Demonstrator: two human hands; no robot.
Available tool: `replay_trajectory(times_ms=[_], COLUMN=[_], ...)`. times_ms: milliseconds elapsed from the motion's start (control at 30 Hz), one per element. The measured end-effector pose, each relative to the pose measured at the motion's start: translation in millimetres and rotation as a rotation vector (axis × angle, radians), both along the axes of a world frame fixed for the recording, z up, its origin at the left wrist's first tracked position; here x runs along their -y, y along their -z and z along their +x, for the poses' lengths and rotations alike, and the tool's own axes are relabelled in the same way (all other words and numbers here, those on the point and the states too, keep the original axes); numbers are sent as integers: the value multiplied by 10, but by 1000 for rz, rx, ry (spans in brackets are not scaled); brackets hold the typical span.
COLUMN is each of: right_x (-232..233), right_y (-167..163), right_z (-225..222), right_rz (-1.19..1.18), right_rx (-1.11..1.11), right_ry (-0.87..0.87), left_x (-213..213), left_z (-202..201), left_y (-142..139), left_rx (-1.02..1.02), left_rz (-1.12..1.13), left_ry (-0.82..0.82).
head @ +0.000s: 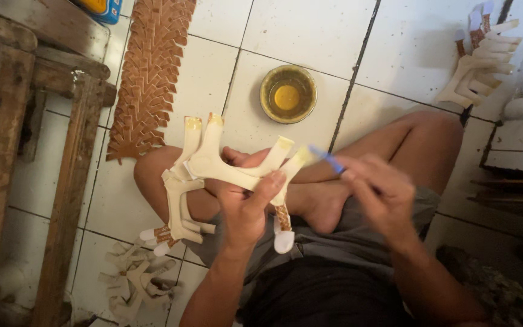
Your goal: The person sits on the floor and uses a small brush to apply yellow paint to the edges of white, hand-shaped craft pieces. They repeatedly dip the brush into a small bowl of paint and carefully coat the edges of each piece before placing them on a nearby shelf.
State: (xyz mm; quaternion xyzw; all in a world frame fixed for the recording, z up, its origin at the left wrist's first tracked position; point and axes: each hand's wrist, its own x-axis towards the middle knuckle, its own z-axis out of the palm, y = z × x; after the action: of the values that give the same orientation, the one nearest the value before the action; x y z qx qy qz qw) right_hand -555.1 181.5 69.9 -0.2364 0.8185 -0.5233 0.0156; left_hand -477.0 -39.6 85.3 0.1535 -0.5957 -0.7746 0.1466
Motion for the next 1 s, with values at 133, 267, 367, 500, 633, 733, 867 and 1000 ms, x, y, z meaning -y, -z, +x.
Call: replay_trajectory(times_ms=[133,267,367,500,633,733,867,1000], right_x=[-166,-534,-613,-472,-311,-204,-147,-302], right_y=[37,-141,-172,-98,-108,-126,-31,84], right_z=[-108,-146,-209,-215,-93,-44,-109,-200], right_rz=[-284,63,-316,-513,-153,-110,-110,14], right_rx=[-22,-403,-243,-67,6,126,156,18], right_ry=[315,334,376,333,19,-11,-37,116], left_x=[59,53,31,-20,-102,-133,-140,-106], left_z=[7,-29,-87,-167,-195,-200,-217,-203], left_y=[60,109,115,106,90,71,51,47], left_rx=[-96,60,51,47,30,76,29,40], left_rz=[-218,144,186,293,279,180,111,133], left_ry=[9,33,66,104,90,112,153,165])
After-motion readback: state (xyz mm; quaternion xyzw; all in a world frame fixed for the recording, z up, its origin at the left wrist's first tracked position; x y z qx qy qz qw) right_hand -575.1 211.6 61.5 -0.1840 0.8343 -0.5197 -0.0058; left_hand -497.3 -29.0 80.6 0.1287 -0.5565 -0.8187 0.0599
